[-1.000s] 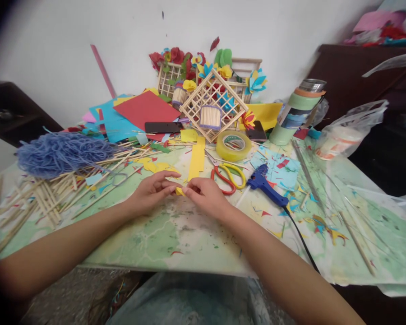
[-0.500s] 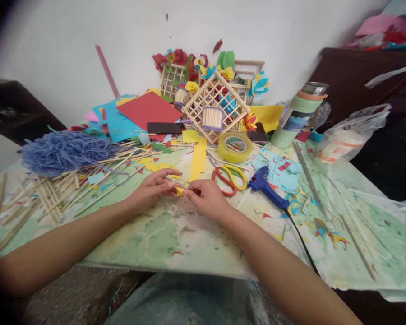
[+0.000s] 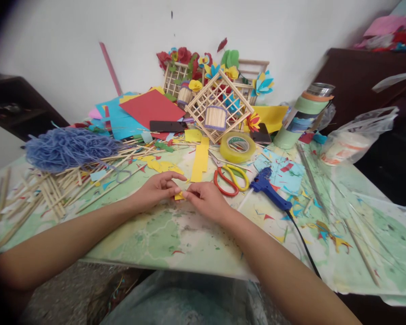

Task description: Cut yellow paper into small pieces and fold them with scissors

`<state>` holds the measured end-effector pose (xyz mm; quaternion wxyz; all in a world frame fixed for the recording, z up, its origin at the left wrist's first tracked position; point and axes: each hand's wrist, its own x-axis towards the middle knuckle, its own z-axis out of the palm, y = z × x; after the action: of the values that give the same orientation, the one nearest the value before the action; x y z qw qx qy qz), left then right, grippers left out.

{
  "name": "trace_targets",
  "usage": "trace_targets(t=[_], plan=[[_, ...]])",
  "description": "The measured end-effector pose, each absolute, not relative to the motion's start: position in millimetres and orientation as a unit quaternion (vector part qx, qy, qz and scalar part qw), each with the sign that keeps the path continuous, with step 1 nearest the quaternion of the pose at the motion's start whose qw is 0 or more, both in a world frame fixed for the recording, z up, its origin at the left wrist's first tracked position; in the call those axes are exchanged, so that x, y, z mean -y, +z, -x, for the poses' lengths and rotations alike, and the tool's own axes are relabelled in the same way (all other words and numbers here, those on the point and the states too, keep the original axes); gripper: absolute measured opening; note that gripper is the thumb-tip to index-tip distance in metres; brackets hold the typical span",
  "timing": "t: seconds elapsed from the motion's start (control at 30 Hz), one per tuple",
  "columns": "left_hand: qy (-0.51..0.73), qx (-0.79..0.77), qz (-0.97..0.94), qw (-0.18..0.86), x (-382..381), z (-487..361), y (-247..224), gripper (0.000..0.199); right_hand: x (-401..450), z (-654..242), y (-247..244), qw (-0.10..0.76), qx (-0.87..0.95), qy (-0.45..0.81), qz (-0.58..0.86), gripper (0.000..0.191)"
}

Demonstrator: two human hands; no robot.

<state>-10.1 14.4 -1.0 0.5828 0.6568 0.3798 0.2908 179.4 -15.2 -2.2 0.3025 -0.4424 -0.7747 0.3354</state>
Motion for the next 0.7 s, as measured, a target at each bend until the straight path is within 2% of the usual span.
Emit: trace_targets(t=[0.4,0.7], plan=[[0.290,-0.385,-0.624,0.616,-16.7,9.7,0.7,0.041,16.3,-178.9,-2.0,0.297,0.784,0.333,0.432,0.028],[0.328,-0.316,-0.533,0.714,-19.6,12.8,1.8,0.044,15.8,-178.8,-1.3,0.298,0.771,0.338,0.450,0.029]])
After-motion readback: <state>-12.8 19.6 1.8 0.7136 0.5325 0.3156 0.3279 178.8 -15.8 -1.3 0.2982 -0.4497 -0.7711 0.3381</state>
